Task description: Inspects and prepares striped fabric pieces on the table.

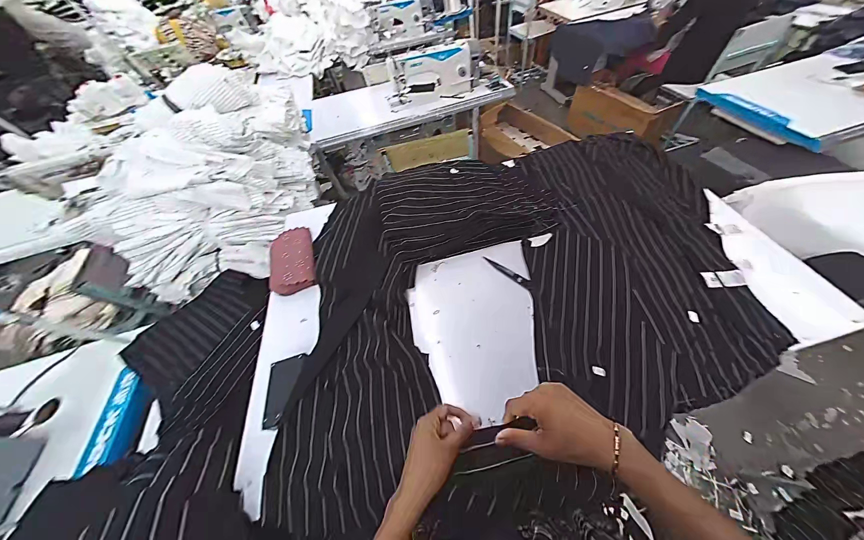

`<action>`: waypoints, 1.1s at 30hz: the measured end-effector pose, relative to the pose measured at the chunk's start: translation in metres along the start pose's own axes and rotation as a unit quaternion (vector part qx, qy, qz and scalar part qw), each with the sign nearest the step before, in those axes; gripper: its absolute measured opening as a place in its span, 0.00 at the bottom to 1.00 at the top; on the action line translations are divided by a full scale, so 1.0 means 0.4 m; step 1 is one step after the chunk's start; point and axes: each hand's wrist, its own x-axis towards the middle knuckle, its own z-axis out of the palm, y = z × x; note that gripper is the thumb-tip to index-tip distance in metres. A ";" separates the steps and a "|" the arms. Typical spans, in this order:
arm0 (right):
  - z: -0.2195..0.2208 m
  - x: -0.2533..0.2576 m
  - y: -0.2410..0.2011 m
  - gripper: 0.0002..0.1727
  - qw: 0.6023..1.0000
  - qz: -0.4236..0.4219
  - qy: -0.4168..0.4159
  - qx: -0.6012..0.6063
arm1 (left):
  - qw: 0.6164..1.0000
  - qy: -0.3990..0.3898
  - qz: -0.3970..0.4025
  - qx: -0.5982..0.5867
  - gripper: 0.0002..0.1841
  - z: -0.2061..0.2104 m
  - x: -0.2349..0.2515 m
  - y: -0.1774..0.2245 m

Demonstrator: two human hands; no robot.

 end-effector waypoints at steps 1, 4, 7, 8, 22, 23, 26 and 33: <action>-0.004 0.004 -0.001 0.27 1.000 0.014 -0.021 -0.011 | 0.995 0.055 -0.027 0.073 0.20 -0.004 0.012 -0.008; -0.016 0.023 -0.012 0.27 0.997 0.027 -0.070 -0.029 | 0.954 0.068 -0.173 0.234 0.39 -0.015 0.058 0.017; -0.039 0.041 -0.015 0.26 0.995 0.024 -0.086 -0.034 | 0.931 0.041 -0.239 0.274 0.27 -0.021 0.095 0.022; -0.044 0.046 -0.009 0.25 0.996 0.020 -0.076 -0.032 | 0.935 0.034 -0.234 0.263 0.24 -0.032 0.100 0.016; -0.211 0.203 0.034 0.16 0.949 -0.081 -0.201 0.229 | 0.885 0.440 -0.095 0.119 0.16 -0.499 -0.364 -0.182; -0.237 0.211 0.038 0.17 0.946 -0.076 -0.220 0.226 | 0.864 0.467 -0.124 0.142 0.18 -0.535 -0.382 -0.184; -0.319 0.233 0.062 0.16 0.935 -0.083 -0.238 0.250 | 0.800 0.524 -0.207 0.206 0.20 -0.617 -0.353 -0.193; -0.276 0.346 0.265 0.26 0.980 0.126 -0.153 0.012 | 0.881 0.382 -0.057 0.274 0.25 -0.504 0.069 -0.117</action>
